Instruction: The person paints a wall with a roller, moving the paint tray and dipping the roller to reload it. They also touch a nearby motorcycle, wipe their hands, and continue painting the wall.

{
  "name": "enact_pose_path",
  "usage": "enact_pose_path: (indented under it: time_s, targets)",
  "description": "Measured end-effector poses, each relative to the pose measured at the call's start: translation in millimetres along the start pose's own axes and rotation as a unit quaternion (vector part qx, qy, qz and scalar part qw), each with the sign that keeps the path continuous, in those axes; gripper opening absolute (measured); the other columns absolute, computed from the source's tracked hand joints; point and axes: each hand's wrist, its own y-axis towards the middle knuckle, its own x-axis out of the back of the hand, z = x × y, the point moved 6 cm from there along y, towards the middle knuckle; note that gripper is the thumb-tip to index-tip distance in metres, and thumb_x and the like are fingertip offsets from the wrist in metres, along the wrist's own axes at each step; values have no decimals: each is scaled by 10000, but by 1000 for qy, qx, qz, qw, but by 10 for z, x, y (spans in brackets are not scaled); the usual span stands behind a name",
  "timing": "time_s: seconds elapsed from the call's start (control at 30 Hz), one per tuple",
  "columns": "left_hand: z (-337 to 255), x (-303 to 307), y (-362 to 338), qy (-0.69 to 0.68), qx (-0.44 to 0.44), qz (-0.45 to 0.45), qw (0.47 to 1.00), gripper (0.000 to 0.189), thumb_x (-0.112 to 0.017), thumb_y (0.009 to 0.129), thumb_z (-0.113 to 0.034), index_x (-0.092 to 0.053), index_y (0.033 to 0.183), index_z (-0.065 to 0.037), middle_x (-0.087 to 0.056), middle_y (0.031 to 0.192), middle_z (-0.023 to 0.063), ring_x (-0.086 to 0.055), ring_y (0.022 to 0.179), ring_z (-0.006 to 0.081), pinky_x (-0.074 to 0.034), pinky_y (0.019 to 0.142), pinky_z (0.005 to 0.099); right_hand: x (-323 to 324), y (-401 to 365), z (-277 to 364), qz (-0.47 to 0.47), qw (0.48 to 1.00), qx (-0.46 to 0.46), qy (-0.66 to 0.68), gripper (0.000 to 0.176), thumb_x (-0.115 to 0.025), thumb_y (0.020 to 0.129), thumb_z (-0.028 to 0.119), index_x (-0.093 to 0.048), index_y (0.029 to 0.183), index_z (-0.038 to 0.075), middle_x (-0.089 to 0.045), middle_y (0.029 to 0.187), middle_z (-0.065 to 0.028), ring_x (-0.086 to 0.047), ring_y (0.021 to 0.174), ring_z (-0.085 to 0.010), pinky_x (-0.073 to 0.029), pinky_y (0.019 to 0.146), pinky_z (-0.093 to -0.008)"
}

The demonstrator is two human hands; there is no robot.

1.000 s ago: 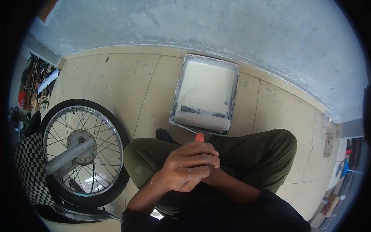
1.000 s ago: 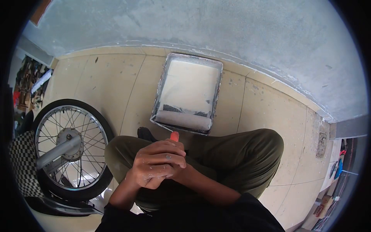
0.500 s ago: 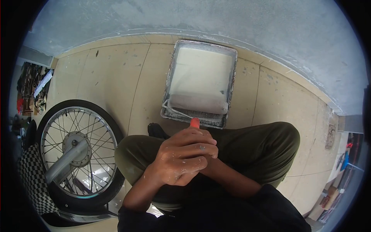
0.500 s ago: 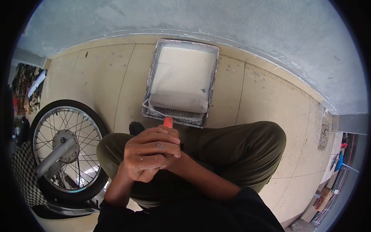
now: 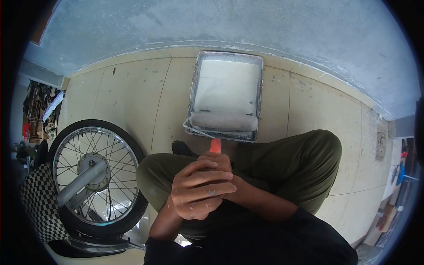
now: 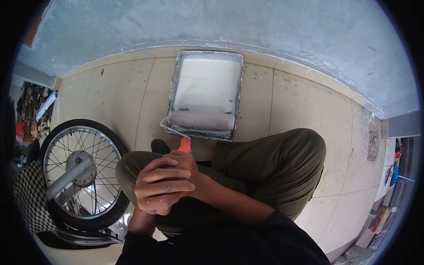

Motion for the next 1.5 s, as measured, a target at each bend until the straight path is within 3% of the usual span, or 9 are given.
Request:
enact_pose_path:
  time_s: [0.63, 0.83, 0.97, 1.03, 1.1, 1.17, 1.3, 1.37, 1.5]
  targets:
    - [212, -24, -55, -48, 90, 19, 995, 90, -612, 554, -115, -540, 563, -63, -735, 862, 111, -706, 922, 287, -547, 853, 430, 141, 34, -172, -57, 996, -73, -6, 249, -758, 666, 300, -573, 631, 138, -587, 631, -22, -610, 610, -238, -424, 556, -370]
    - [55, 65, -78, -19, 6, 0, 1000, 52, -616, 679, -90, -595, 694, -45, -731, 923, 155, -692, 901, 297, -525, 863, 462, 211, 380, 221, -47, 994, 86, -54, 219, -772, 634, 244, -592, 679, 129, -581, 637, -15, -594, 574, -218, -410, 521, -344]
    - [-193, 498, -171, -11, 14, -291, 956, 163, -492, 962, -187, -565, 954, -42, -648, 950, 130, -620, 867, 207, -483, 838, 389, 238, 571, 828, 17, 975, 204, -89, 229, -780, 602, 184, -604, 723, 101, -568, 648, -15, -561, 536, -212, -400, 499, -317]
    - [88, 584, -374, -113, 330, -274, 896, 226, -504, 973, -262, -541, 926, -45, -574, 862, 65, -550, 799, 163, -447, 770, 320, 155, 613, 1175, 34, 960, 263, -93, 259, -785, 567, 164, -600, 730, 87, -562, 668, -27, -551, 552, -218, -413, 518, -331]
    - [103, 515, -349, -181, 407, -169, 879, 335, -485, 1005, -346, -576, 977, -25, -596, 899, 50, -568, 826, 132, -454, 752, 272, 132, 749, 1448, 37, 943, 321, -84, 271, -784, 545, 158, -593, 721, 79, -585, 711, -41, -574, 600, -234, -447, 571, -336]
    - [-102, 378, -309, -356, 543, -193, 736, 416, -468, 1031, -399, -625, 1064, -15, -665, 984, 72, -635, 908, 135, -522, 794, 294, 96, 905, 1657, 67, 928, 361, -62, 260, -777, 541, 152, -595, 711, 78, -603, 722, -51, -599, 620, -234, -467, 587, -340]
    - [-479, 478, 191, -465, 525, -117, 703, 429, -473, 1042, -400, -645, 1125, -16, -695, 1064, 76, -671, 957, 136, -563, 820, 301, 44, 1048, 2023, 116, 905, 402, -76, 249, -771, 542, 136, -596, 709, 75, -616, 730, -58, -617, 646, -250, -483, 597, -368]
    - [-294, 552, 270, -478, 469, -115, 733, 170, -544, 1019, -207, -614, 1013, -53, -643, 907, 25, -633, 830, 81, -541, 721, 284, 130, 1187, 2215, 69, 918, 376, -109, 136, -688, 652, -24, -587, 722, 35, -520, 628, -42, -542, 556, -270, -453, 529, -351]
    - [-86, 641, 360, -395, 447, -73, 799, 239, -559, 1014, -256, -613, 1044, -25, -654, 950, 65, -661, 794, 120, -576, 661, 260, 210, 1164, 2260, 52, 926, 265, -266, 260, -837, 718, 176, -650, 835, 38, -591, 1022, -131, -561, 1009, -374, -481, 830, -484]
